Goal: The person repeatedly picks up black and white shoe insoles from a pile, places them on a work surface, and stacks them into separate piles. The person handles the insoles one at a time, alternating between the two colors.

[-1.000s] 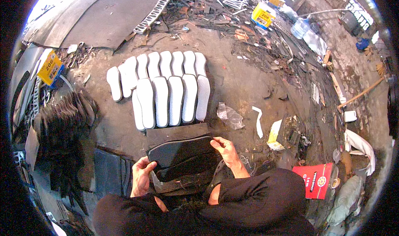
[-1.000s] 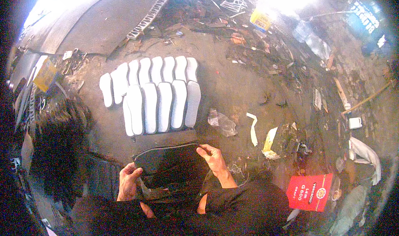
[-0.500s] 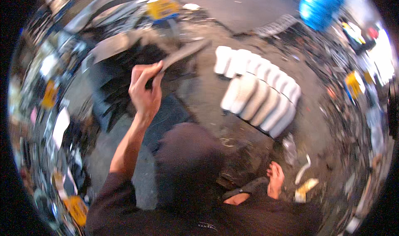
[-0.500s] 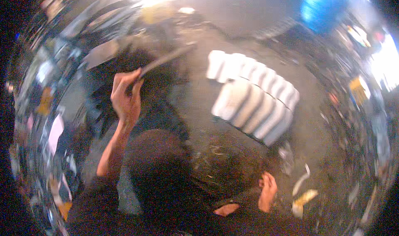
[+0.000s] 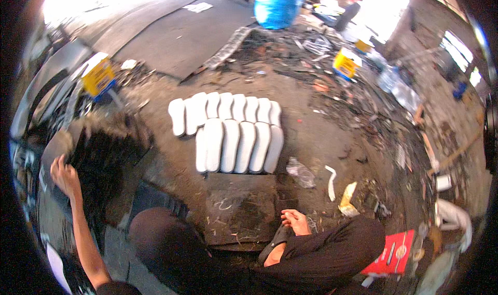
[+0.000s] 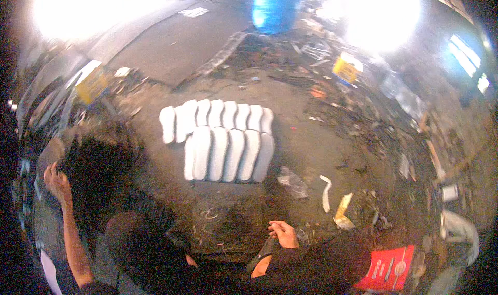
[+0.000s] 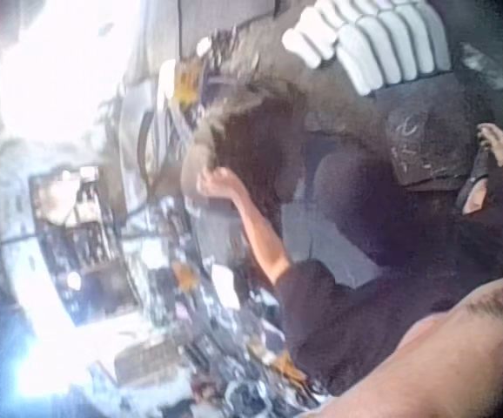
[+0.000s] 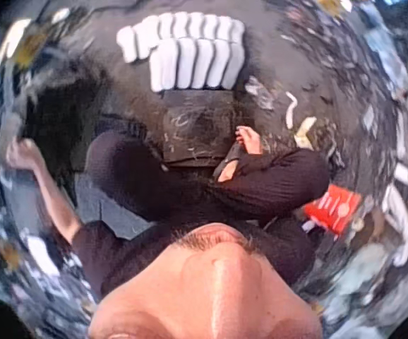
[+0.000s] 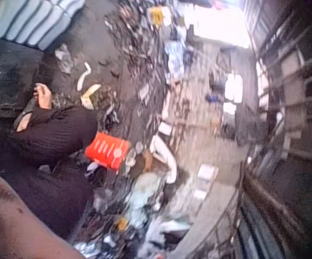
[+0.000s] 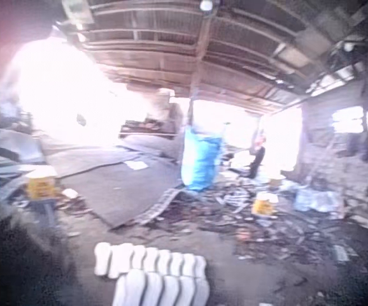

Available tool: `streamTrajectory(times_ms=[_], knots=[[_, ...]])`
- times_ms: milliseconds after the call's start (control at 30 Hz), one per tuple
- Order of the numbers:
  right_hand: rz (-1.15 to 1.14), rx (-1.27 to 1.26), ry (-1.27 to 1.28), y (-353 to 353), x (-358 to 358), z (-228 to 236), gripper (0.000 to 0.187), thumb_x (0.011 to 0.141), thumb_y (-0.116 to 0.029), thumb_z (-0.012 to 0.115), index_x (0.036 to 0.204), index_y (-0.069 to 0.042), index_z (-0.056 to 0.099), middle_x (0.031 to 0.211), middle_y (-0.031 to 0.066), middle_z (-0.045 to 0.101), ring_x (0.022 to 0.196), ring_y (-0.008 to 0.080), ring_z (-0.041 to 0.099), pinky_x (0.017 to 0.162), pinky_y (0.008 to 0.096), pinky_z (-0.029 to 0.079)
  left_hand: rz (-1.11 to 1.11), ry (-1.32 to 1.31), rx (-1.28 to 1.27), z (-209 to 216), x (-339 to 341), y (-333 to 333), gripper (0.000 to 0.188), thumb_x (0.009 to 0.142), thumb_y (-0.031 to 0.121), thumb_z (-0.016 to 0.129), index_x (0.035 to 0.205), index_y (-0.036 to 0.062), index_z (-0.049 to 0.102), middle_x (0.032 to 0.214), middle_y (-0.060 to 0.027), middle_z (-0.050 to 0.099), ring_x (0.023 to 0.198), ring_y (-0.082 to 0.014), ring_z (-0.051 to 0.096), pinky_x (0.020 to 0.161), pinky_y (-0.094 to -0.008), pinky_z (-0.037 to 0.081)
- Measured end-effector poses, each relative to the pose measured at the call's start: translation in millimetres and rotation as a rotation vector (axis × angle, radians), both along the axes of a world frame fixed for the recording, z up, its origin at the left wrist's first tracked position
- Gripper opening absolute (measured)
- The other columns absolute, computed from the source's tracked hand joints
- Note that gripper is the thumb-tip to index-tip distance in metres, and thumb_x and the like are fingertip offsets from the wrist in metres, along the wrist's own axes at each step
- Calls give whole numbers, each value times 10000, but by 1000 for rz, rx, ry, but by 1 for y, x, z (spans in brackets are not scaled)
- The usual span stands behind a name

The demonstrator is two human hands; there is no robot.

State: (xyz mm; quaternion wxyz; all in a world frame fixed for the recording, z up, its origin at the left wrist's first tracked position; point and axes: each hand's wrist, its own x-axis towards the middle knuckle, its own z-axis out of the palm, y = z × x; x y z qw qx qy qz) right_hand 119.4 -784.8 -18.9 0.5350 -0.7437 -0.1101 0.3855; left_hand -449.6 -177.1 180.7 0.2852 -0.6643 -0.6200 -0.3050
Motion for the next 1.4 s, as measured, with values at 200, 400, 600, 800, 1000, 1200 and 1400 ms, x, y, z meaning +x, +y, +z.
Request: streamTrajectory(times_ms=[200, 400, 600, 800, 1000, 1200, 1400], knots=[[-5, 12, -23, -7, -3, 11, 316, 1099, -286, 640, 1303, -56, 713, 1090, 57, 768, 862, 127, 711, 762, 306, 583, -513, -193, -322, -185, 45, -76, 327, 870, 6, 713, 1195, -7, 688, 1206, -209, 674, 1207, -413, 595, 1108, -511, 448], [-59, -43, 27, -20, -12, 15, 312, 1095, -299, 644, 1295, -73, 723, 1087, 52, 770, 871, 119, 704, 747, 288, 564, -203, -132, -1017, -304, 41, -130, 316, 848, 48, 725, 1156, -9, 691, 1145, -220, 684, 1144, -431, 618, 1051, -523, 478], [-32, -46, 121, -21, -13, 17, 328, 1136, -281, 590, 1358, -58, 681, 1159, 78, 736, 946, 158, 690, 854, 361, 576, -157, -125, -1076, -304, 46, -121, 312, 826, 90, 736, 1118, -11, 695, 1084, -231, 694, 1081, -449, 640, 993, -536, 509], [-56, 29, 165, -21, -22, 25, 318, 1137, -272, 578, 1343, -58, 691, 1118, 91, 760, 876, 166, 713, 799, 366, 581, -141, -88, -1133, -306, 40, -122, 315, 803, 131, 748, 1079, -13, 698, 1023, -242, 704, 1018, -467, 663, 936, -548, 539], [-2, 127, 52, -4, -33, 30, 305, 1135, -279, 563, 1280, -51, 704, 1022, 104, 779, 800, 164, 712, 746, 349, 569, -297, -108, -1095, -319, 16, -138, 325, 781, 173, 760, 1040, -15, 701, 962, -253, 714, 955, -485, 685, 878, -561, 569], [-9, -29, -45, 7, -32, 20, 321, 1099, -287, 609, 1226, -8, 706, 946, 114, 792, 702, 141, 704, 628, 298, 541, -464, -28, -1168, -248, 67, -215, 178, 733, 143, 717, 848, 21, 658, 836, -253, 704, 755, -518, 622, 715, -534, 536], [63, -47, -70, 2, -27, 4, 246, 1093, -188, 626, 1235, -6, 711, 986, 97, 782, 757, 142, 710, 672, 295, 556, -609, -927, -1225, -136, 143, -206, 532, 818, 30, 756, 1295, -54, 536, 1156, -77, 637, 1047, -181, 592, 928, -348, 504]])
